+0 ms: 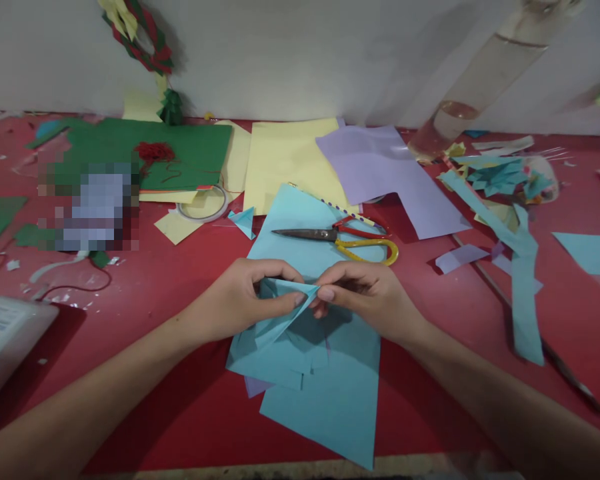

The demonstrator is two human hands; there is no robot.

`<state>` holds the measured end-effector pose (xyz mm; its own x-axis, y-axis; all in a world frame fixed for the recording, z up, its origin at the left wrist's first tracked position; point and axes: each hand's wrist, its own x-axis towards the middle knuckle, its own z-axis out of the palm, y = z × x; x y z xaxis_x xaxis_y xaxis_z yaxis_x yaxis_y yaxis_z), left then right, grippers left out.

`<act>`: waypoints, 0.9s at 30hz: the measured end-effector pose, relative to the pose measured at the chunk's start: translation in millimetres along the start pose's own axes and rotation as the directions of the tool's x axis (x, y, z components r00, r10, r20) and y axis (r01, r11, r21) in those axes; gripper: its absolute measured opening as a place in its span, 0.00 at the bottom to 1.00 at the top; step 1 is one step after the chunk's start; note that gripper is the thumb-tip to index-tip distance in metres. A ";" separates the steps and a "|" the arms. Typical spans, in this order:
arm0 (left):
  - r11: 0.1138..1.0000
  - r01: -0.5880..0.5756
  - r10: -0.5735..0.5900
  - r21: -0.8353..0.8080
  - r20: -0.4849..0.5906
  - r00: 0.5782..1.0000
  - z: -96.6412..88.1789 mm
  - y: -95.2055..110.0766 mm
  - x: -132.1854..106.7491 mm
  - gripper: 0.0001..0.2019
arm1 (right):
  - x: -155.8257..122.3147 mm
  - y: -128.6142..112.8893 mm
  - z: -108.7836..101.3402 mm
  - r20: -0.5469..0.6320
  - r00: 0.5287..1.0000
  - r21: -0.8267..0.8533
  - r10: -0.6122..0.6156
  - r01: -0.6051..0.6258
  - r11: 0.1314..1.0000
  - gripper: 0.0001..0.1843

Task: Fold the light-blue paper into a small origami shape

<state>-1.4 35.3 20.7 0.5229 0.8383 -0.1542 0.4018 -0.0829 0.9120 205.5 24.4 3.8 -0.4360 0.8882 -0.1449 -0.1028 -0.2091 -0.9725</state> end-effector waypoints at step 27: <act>0.995 0.039 -0.028 0.095 -0.120 0.992 6.2 -2.4 -0.1 0.09 | -9.2 7.5 5.3 -0.044 0.887 -0.722 -0.459 0.289 0.629 0.07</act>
<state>2.3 32.1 16.1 0.4172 0.8991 -0.1325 0.4917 -0.1007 0.8649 204.0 12.5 -1.1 -0.3002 0.9022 0.3097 0.4547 0.4208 -0.7850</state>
